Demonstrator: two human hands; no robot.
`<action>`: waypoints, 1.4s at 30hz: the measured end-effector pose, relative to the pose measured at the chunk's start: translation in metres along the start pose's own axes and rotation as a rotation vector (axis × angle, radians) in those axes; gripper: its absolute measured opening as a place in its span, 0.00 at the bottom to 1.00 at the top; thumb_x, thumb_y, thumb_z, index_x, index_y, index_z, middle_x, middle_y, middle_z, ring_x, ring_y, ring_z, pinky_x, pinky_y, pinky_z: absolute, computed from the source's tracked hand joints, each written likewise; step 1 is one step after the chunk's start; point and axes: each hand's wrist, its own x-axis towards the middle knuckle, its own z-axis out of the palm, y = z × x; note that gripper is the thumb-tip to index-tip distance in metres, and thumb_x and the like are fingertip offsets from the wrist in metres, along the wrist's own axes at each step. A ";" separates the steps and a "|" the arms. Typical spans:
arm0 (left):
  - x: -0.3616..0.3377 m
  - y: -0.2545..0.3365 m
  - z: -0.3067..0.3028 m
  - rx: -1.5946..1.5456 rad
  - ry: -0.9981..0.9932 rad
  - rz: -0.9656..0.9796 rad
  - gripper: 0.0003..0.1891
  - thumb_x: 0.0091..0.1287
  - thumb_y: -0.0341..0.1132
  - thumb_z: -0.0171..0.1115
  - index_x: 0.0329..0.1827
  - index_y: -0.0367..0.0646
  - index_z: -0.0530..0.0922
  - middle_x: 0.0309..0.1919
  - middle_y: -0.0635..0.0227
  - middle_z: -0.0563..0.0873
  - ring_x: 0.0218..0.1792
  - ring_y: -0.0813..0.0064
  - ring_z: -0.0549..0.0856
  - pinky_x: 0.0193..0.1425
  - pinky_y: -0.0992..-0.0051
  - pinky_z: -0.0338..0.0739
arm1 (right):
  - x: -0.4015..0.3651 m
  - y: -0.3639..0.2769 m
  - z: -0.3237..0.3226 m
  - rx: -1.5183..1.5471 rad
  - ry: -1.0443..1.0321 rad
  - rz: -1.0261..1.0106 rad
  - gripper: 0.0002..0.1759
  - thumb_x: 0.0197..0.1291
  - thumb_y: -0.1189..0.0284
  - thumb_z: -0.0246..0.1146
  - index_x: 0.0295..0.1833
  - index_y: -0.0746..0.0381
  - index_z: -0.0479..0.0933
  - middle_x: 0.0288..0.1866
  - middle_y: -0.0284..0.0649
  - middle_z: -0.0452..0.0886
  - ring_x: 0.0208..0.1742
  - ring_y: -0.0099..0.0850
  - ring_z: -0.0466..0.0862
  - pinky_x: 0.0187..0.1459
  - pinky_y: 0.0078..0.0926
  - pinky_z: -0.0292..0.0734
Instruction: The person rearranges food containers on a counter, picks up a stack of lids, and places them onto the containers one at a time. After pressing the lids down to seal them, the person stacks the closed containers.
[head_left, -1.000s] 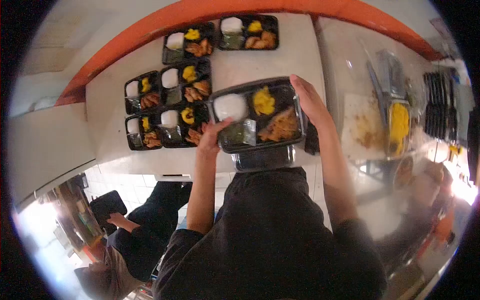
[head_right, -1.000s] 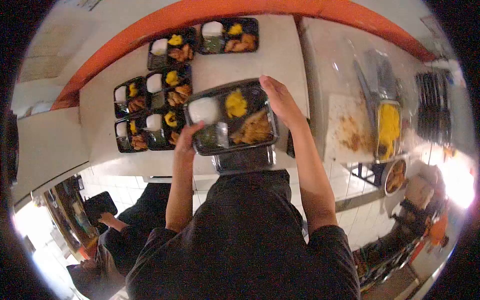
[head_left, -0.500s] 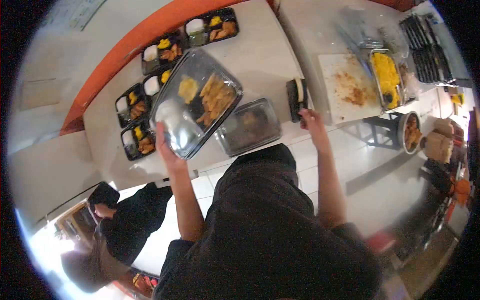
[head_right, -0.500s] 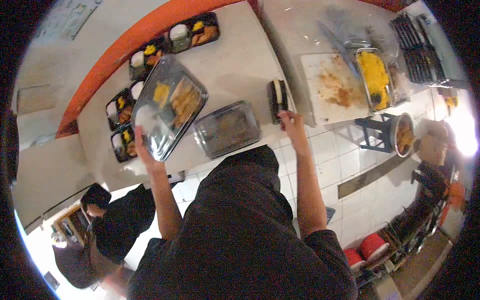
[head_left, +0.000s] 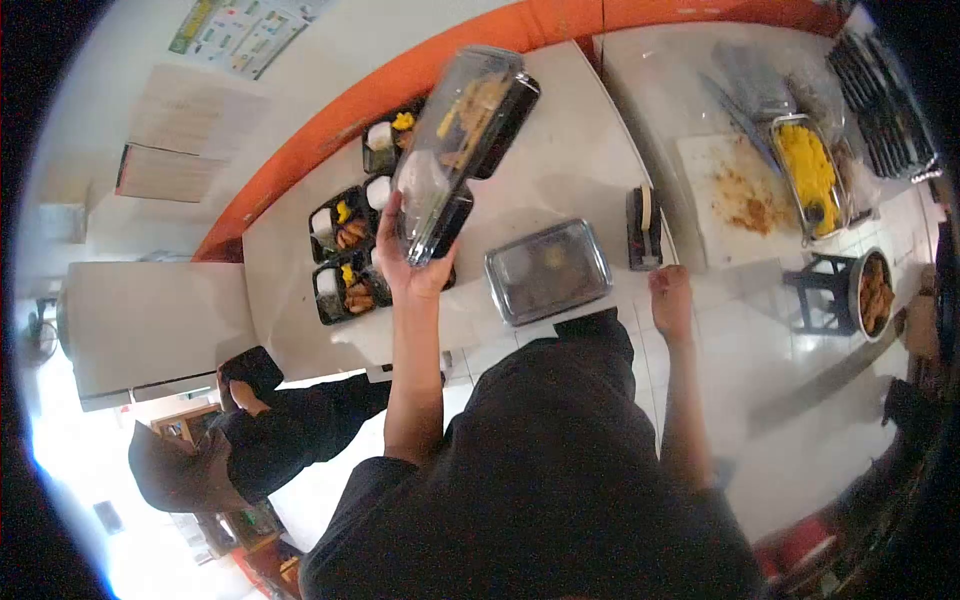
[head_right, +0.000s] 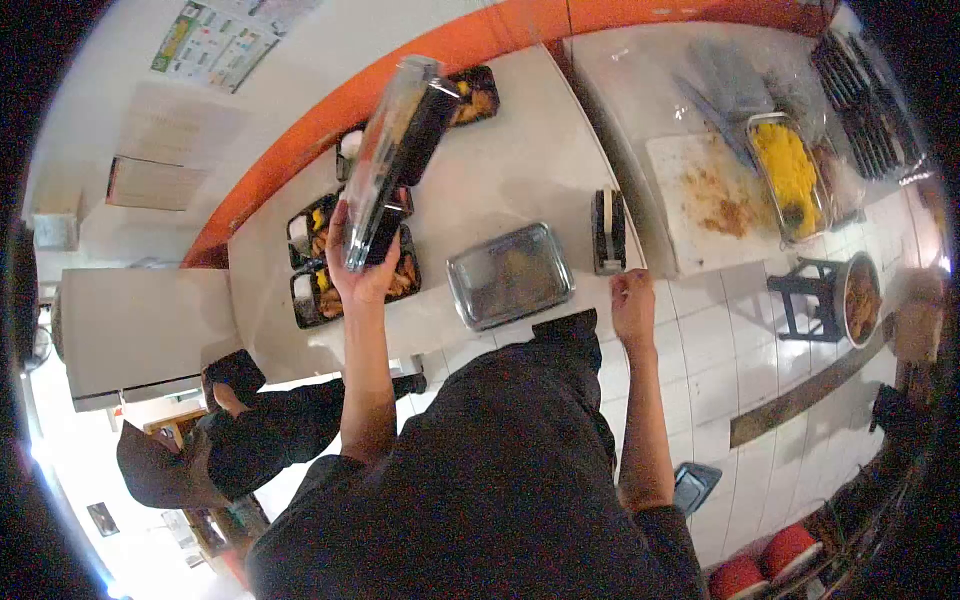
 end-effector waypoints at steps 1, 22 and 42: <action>-0.004 -0.007 0.012 -0.017 -0.026 -0.033 0.20 0.70 0.36 0.57 0.62 0.38 0.77 0.61 0.50 0.81 0.63 0.51 0.80 0.71 0.49 0.70 | 0.003 -0.047 -0.017 0.342 -0.044 -0.045 0.06 0.64 0.77 0.61 0.45 0.68 0.76 0.48 0.51 0.73 0.49 0.43 0.78 0.47 0.34 0.76; -0.027 -0.042 0.024 -0.046 -0.171 -0.030 0.26 0.68 0.39 0.59 0.65 0.34 0.71 0.60 0.48 0.80 0.60 0.48 0.80 0.68 0.51 0.74 | 0.030 -0.315 -0.063 0.672 -0.191 -0.449 0.13 0.58 0.68 0.71 0.30 0.66 0.78 0.30 0.41 0.72 0.25 0.29 0.73 0.27 0.26 0.67; -0.011 -0.024 0.007 -0.059 -0.175 0.035 0.24 0.69 0.37 0.56 0.65 0.33 0.72 0.60 0.47 0.81 0.55 0.49 0.84 0.62 0.53 0.81 | 0.046 -0.299 -0.056 0.795 -0.313 -0.509 0.08 0.60 0.71 0.70 0.40 0.62 0.79 0.30 0.32 0.71 0.26 0.19 0.69 0.29 0.19 0.65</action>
